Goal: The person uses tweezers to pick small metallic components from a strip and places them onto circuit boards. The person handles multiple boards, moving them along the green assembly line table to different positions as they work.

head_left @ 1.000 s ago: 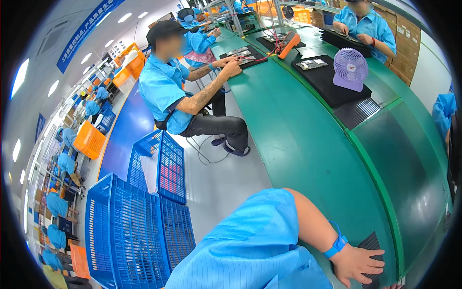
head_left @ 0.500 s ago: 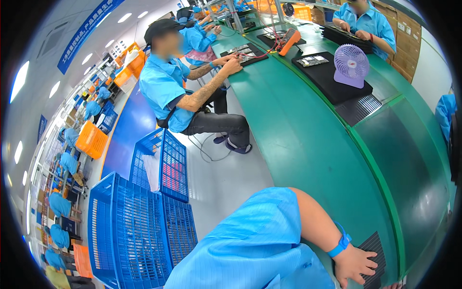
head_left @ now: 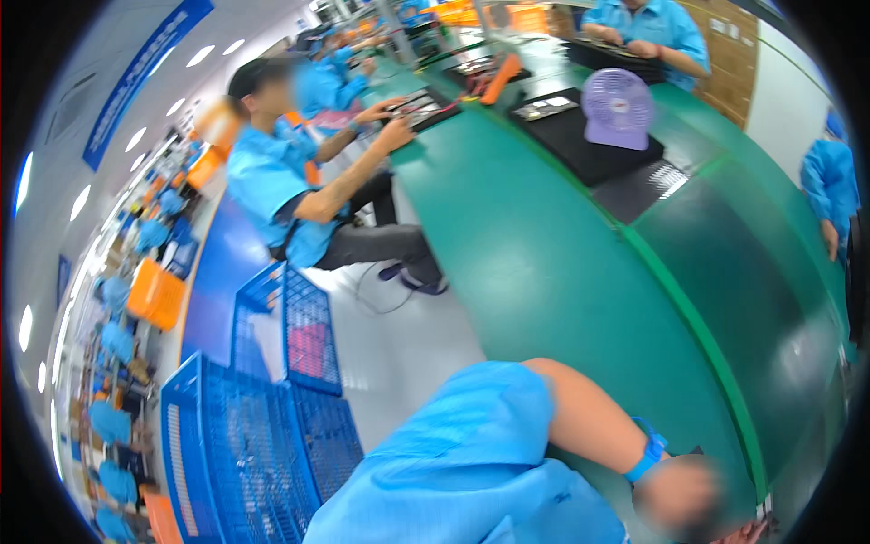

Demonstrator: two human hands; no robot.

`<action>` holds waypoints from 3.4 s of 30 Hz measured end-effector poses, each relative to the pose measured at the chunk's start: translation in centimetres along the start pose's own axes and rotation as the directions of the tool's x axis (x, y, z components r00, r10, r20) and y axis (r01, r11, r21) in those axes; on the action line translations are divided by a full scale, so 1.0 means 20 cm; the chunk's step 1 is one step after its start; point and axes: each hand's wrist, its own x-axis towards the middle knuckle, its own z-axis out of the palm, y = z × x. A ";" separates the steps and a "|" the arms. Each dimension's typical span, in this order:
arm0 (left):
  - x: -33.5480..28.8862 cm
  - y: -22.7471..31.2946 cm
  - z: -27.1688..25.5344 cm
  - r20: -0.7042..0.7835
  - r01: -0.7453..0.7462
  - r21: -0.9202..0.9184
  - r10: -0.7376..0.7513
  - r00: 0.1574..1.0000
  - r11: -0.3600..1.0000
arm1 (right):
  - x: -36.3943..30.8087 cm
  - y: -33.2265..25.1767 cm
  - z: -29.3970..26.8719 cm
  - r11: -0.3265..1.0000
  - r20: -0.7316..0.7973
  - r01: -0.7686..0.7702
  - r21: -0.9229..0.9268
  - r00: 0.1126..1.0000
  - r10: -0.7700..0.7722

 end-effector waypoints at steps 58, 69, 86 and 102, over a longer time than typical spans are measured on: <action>0.13 0.16 -0.33 0.359 0.147 0.088 -0.169 0.918 0.985 | 0.45 -1.18 -0.67 0.785 -0.733 0.604 -0.136 0.472 -0.490; 0.12 0.16 -0.32 0.309 0.118 0.084 -0.138 0.941 0.989 | -0.41 -0.90 -0.95 0.496 -0.830 0.822 -0.281 0.051 -0.555; 0.11 0.16 -0.34 0.329 0.121 0.089 -0.144 0.933 0.989 | 0.03 -1.12 -0.78 0.183 -0.958 0.953 -0.241 -0.203 -0.204; 0.14 0.14 -0.34 0.293 0.129 0.045 -0.136 0.946 0.991 | -0.36 -0.93 -0.89 0.485 -0.363 0.861 0.154 0.505 -0.783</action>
